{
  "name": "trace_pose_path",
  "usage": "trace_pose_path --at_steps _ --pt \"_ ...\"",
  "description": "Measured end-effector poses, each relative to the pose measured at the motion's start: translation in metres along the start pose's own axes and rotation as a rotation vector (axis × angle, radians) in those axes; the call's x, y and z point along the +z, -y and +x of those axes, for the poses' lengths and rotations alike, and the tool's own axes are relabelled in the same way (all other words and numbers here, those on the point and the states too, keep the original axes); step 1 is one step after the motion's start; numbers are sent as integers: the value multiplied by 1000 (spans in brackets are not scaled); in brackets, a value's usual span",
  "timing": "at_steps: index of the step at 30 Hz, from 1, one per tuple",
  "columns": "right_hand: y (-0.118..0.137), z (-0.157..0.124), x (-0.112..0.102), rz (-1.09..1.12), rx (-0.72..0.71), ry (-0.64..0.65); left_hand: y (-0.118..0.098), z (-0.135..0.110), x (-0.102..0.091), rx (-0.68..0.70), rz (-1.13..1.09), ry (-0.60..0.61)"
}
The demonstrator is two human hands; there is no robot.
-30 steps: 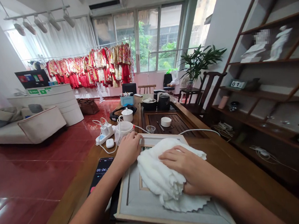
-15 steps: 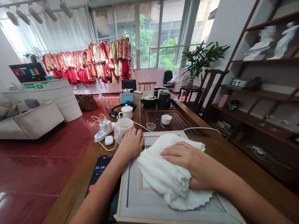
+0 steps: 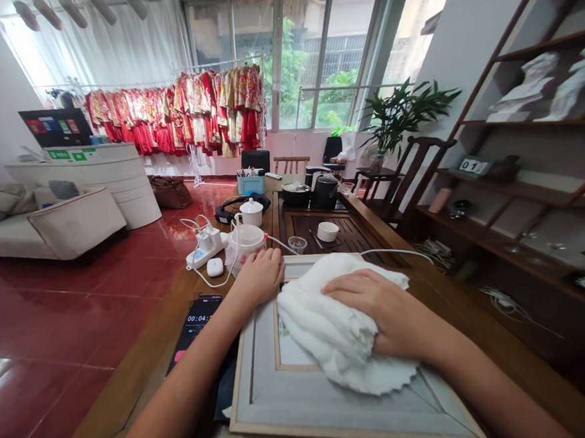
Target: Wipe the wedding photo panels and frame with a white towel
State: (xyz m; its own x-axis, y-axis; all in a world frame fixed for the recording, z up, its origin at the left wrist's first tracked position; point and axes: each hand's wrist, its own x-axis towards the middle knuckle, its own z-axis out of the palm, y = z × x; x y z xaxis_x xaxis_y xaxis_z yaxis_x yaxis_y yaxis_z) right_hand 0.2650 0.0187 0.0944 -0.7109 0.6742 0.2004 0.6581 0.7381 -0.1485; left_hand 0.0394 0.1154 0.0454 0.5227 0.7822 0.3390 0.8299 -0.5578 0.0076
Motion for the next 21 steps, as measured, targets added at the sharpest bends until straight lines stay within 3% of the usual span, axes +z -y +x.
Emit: trace_pose_path --at_steps 3,7,14,19,21 --pt "5 1 0 7 -3 -10 -1 -1 0 1 12 -8" --pt "14 1 -2 117 -121 92 -1 -2 1 6 29 -19" --pt "3 0 -1 -8 51 -7 -1 -2 3 10 39 -17" --pt "12 1 -3 136 -116 93 -1 -2 4 6 54 -19" --pt "11 1 -3 152 -107 98 0 -2 4 12 61 -25"
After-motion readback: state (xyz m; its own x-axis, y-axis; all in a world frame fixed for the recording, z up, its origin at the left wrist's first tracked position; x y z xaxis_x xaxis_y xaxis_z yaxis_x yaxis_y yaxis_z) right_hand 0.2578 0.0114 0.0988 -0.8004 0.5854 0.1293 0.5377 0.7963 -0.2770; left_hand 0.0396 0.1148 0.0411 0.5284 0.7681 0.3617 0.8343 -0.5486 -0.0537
